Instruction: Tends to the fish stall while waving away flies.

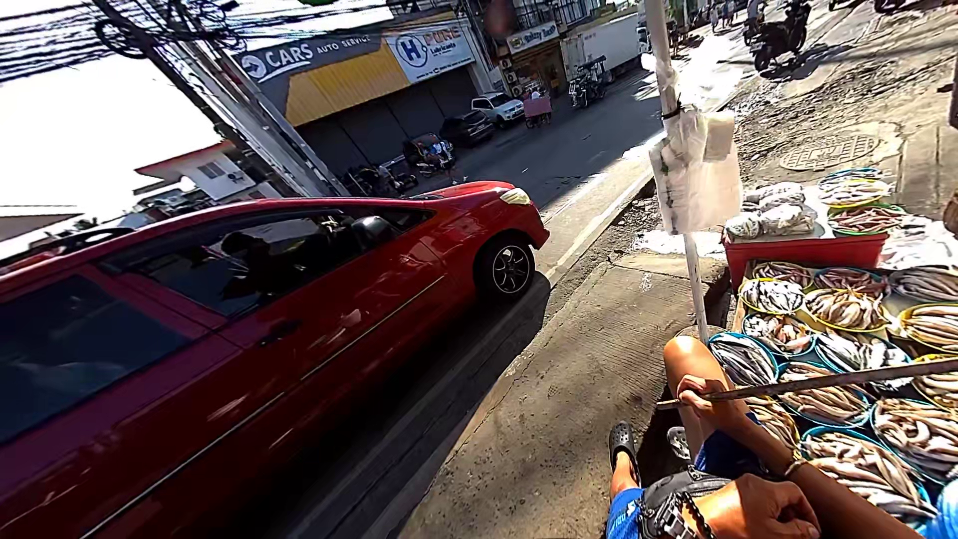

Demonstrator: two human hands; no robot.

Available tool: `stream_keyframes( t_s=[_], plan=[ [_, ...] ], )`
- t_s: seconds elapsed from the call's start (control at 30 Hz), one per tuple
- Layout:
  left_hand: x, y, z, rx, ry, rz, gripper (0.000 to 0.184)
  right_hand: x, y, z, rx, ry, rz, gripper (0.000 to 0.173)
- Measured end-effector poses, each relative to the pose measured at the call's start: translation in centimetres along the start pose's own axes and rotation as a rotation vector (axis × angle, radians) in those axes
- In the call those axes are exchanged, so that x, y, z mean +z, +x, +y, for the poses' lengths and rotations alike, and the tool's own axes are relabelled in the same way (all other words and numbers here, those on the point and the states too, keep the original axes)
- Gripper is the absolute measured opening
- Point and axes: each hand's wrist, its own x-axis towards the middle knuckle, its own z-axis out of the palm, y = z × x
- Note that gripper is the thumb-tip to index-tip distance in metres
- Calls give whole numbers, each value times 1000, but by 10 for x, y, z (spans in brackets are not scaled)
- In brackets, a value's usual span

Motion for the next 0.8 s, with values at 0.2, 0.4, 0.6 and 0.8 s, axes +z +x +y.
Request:
stream_keyframes(
  t_s=[0.2,0.4,0.6,0.8],
  plan=[
    [-2,-3,8,-30,-3,7,21,0,-1,-3,-44,43,22,19],
    [2,1,-1,-14,30,3,22,3,-1,3,-27,89,38,19],
    [1,1,2,-27,44,4,21,4,-1,6,-22,123,55,21],
    [-1,-2,4,-17,8,-1,21,3,1,5,-42,37,27,20]
  ],
)
